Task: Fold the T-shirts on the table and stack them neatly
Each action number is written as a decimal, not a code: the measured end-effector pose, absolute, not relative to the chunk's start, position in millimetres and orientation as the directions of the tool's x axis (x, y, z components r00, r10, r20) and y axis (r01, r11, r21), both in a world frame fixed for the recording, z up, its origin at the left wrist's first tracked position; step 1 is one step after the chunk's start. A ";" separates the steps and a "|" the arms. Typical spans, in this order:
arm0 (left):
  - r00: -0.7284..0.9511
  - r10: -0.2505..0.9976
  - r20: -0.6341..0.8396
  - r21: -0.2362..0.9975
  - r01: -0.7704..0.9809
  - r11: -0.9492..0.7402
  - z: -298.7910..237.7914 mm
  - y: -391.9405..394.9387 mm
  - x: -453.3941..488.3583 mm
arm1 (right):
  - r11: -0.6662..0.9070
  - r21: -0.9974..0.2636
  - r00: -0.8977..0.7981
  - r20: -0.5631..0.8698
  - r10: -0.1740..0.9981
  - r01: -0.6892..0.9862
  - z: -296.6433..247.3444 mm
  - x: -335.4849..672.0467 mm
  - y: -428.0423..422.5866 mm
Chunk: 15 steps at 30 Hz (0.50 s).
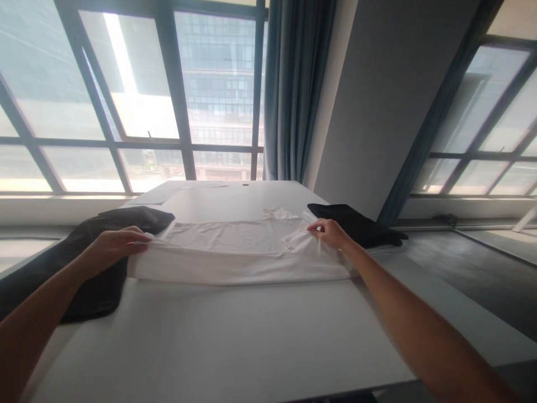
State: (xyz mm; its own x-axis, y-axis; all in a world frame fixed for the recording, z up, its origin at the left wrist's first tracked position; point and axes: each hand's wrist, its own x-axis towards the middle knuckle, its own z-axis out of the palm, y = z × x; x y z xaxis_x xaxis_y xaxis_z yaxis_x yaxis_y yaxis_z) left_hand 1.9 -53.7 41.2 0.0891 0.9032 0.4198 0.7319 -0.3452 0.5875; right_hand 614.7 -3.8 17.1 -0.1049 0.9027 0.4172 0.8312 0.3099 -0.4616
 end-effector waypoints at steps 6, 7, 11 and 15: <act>0.240 0.902 0.359 0.547 0.729 -0.412 32.4 -46.7 -0.9 | 0.262 -0.367 -0.047 0.502 0.864 0.893 12.9 621.2 -4.7; 0.279 0.910 0.306 0.530 0.744 -0.406 29.1 -45.6 1.8 | 0.208 -0.322 -0.047 0.442 0.896 0.924 9.5 621.5 -4.5; 0.309 0.937 0.161 0.466 0.813 -0.348 19.3 -41.2 5.9 | 0.092 -0.162 -0.049 0.253 0.966 0.982 1.4 618.8 -4.9; 0.205 0.954 0.219 0.379 0.883 -0.277 16.6 -33.6 -2.4 | 0.104 -0.143 -0.056 0.307 0.950 0.984 2.1 606.4 -5.6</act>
